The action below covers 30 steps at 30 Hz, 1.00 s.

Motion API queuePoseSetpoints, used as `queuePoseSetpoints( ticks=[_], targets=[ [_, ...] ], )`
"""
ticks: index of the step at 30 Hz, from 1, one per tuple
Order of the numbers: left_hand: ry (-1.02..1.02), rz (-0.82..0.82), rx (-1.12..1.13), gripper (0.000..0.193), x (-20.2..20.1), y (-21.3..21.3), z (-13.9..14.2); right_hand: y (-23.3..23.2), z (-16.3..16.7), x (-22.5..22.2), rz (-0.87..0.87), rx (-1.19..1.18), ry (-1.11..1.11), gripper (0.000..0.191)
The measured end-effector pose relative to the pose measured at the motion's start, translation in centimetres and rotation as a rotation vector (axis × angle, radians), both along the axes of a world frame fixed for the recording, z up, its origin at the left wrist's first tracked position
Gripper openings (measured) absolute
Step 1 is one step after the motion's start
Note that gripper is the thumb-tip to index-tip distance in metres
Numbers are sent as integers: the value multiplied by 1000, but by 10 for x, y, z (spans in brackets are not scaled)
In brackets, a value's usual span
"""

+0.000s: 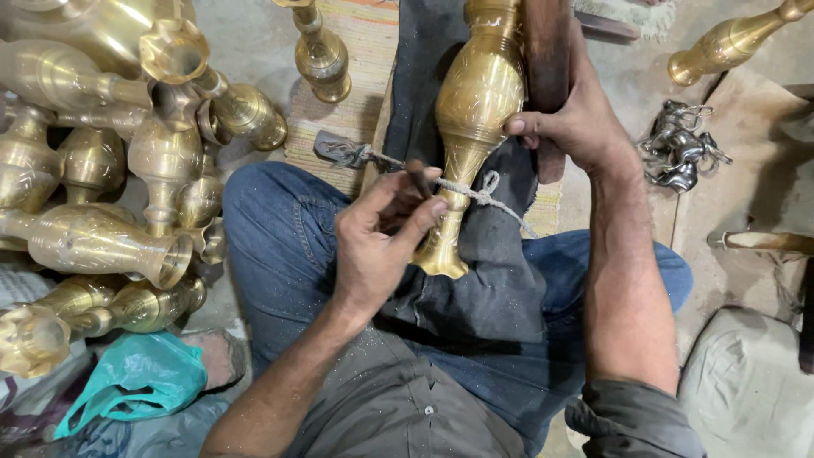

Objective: The person sits cross-legged on the floor with a brass vase held against a cloth-covered lap pad. They hold a chisel against the vase's surface and strike it repeatedly with a wooden mallet, repositioning the chisel to work along the engraved pattern, and briefly reach toward nearby vases before resuming hammering.

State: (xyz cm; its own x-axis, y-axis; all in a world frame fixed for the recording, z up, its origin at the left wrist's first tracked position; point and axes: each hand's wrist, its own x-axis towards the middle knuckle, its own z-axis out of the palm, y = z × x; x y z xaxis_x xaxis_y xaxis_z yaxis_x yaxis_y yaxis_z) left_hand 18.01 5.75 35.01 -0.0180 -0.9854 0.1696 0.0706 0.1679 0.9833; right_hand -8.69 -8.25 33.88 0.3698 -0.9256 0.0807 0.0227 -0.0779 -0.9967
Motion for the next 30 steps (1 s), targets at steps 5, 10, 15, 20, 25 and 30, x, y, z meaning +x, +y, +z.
queuePoseSetpoints(
  ticks=[5,10,15,20,25,30],
  targets=[
    [-276,43,-279,34,-9,2,8,7,6,-4,-49,-94,247,118],
    [-189,42,-137,34,-14,2,4,46,39,3,-155,-395,597,90],
    [-322,92,-275,31,-16,5,-2,93,89,18,-277,-541,946,48],
    [-299,83,-240,31,-15,3,-5,117,125,30,-267,-861,1198,43],
    [-373,155,-257,23,-17,9,-4,123,131,28,-336,-1045,1409,23],
    [-391,137,-286,23,-19,10,-1,129,133,20,-323,-1104,1559,19]
  ],
)
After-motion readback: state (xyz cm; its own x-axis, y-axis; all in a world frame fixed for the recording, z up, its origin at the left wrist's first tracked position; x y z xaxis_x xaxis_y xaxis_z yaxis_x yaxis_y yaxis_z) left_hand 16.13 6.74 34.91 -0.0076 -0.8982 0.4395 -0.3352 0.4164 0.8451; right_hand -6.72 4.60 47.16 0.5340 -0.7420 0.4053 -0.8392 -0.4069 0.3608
